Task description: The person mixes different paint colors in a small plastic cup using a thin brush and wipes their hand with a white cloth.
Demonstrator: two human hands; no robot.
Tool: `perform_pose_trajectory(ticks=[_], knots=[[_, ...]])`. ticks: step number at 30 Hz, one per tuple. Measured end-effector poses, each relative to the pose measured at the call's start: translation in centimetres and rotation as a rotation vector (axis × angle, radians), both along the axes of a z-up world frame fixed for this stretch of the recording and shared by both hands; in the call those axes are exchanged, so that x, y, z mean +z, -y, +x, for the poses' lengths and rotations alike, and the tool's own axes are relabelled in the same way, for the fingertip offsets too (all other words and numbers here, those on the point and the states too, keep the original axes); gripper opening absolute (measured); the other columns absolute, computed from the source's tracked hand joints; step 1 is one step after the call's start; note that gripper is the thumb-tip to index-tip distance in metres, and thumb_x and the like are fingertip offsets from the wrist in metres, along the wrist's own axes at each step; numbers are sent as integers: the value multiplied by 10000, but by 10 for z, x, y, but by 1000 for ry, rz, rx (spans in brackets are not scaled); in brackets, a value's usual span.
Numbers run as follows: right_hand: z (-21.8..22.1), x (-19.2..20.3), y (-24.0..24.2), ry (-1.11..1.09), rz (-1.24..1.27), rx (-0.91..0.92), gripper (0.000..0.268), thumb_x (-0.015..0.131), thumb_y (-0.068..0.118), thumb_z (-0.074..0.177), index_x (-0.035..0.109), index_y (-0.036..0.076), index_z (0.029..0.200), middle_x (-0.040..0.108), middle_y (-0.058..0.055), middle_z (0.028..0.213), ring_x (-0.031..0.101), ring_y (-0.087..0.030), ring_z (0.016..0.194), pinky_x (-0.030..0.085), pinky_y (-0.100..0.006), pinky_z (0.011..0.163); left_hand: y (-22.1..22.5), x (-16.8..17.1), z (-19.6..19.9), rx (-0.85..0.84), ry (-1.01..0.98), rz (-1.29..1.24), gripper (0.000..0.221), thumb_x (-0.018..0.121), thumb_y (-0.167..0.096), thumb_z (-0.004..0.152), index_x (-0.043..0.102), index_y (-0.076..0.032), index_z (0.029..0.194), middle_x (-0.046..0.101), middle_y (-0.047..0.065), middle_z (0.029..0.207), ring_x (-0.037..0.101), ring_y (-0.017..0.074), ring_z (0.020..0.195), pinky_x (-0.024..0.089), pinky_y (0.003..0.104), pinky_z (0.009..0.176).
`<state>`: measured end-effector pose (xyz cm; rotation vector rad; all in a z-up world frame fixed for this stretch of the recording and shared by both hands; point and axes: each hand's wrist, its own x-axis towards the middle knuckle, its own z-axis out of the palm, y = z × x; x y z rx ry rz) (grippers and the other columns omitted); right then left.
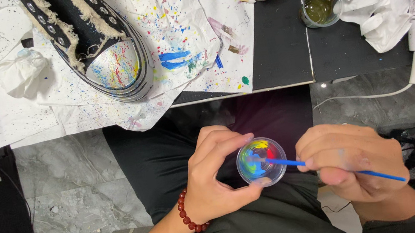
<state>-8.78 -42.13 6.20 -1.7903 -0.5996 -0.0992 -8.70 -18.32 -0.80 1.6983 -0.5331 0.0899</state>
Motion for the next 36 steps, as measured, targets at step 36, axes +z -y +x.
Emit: perform_pose_trajectory(ticks=[36], knots=[[-4,-9,-2,113,4,25,252,614,218,1039,561,-26,1011,689,-114,816,727,-273,717,632,-385,671,7,-9,-4,124,53,19,600,978,-227,682,686,-28,1166,680,91,1089,632,267,1052,552,367,926]])
